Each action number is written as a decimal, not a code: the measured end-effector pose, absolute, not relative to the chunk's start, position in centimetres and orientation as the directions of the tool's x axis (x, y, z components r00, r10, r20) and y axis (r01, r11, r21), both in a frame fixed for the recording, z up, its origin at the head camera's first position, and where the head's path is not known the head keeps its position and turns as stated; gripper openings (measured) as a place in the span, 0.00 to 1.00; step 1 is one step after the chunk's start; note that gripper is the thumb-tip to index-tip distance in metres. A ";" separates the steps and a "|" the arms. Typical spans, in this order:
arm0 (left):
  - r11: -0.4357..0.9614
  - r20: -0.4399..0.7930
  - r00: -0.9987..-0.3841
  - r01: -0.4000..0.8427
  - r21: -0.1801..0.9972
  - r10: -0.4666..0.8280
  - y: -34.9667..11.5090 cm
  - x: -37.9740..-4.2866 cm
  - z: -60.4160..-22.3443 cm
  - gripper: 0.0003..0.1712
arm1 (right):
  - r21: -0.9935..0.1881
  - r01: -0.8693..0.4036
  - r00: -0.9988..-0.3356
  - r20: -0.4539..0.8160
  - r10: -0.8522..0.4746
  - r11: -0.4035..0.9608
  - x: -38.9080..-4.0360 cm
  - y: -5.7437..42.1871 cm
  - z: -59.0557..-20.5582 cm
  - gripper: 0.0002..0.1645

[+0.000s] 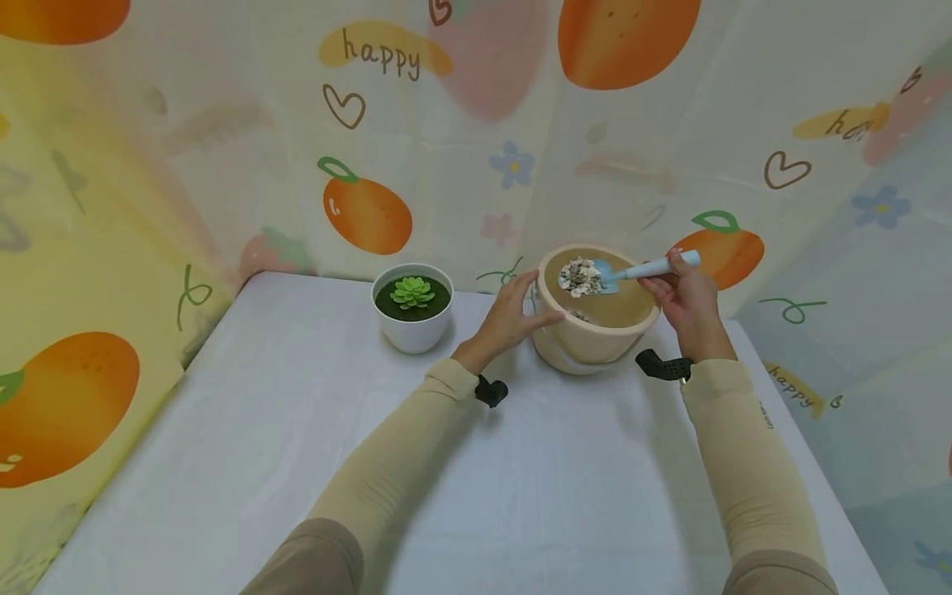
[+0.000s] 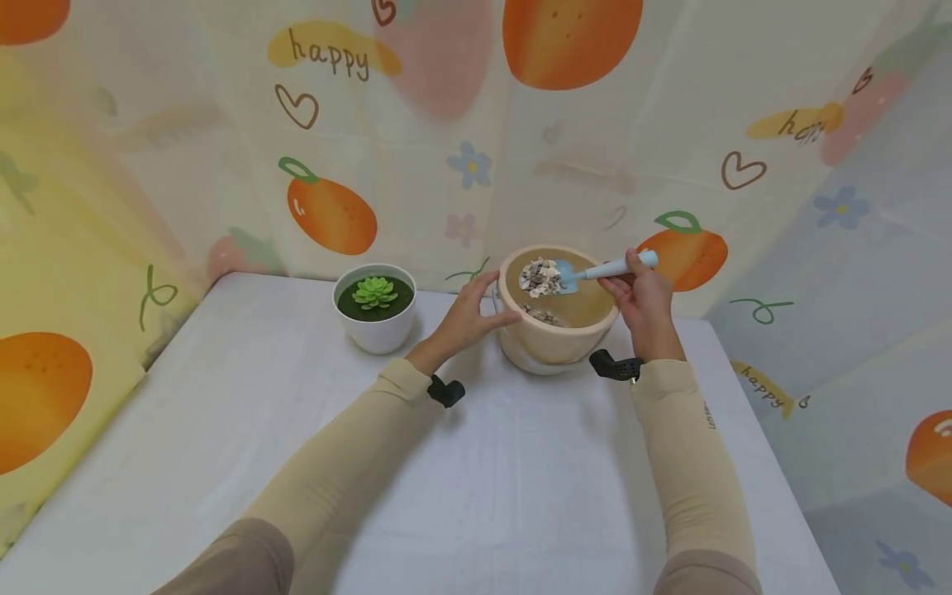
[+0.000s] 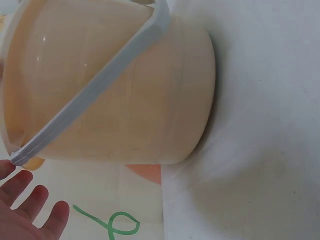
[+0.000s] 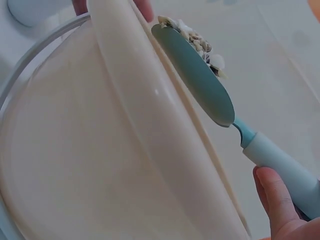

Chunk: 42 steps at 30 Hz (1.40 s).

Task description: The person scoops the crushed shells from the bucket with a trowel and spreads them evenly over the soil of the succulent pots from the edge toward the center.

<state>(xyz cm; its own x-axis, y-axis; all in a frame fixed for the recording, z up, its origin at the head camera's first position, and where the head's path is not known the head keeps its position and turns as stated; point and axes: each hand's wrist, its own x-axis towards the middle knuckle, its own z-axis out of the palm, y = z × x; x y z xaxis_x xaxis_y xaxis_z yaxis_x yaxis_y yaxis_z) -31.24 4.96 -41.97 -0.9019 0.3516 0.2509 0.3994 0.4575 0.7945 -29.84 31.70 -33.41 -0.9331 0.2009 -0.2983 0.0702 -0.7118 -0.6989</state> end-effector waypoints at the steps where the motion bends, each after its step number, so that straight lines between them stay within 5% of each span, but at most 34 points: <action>1: 0.459 0.247 -0.903 0.396 0.795 0.352 4.9 -31.2 -42.0 0.52 | -0.698 0.068 -0.934 -0.295 0.200 -0.712 -29.8 31.7 -33.4 0.08; 42: 0.482 0.280 -0.919 0.385 0.787 0.276 -0.3 -30.0 -39.6 0.50 | -0.732 -0.004 -0.965 -0.176 0.195 -0.681 -30.3 27.6 -31.4 0.09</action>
<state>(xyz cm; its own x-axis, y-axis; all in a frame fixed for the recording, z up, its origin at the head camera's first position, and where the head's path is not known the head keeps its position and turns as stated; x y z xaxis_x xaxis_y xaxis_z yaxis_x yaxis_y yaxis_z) -29.99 -0.30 -39.59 -0.9193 0.2760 0.2804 0.3848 0.4819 0.7872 -30.31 27.58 -31.43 -0.9649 0.1949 -0.1761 -0.0039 -0.6810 -0.7322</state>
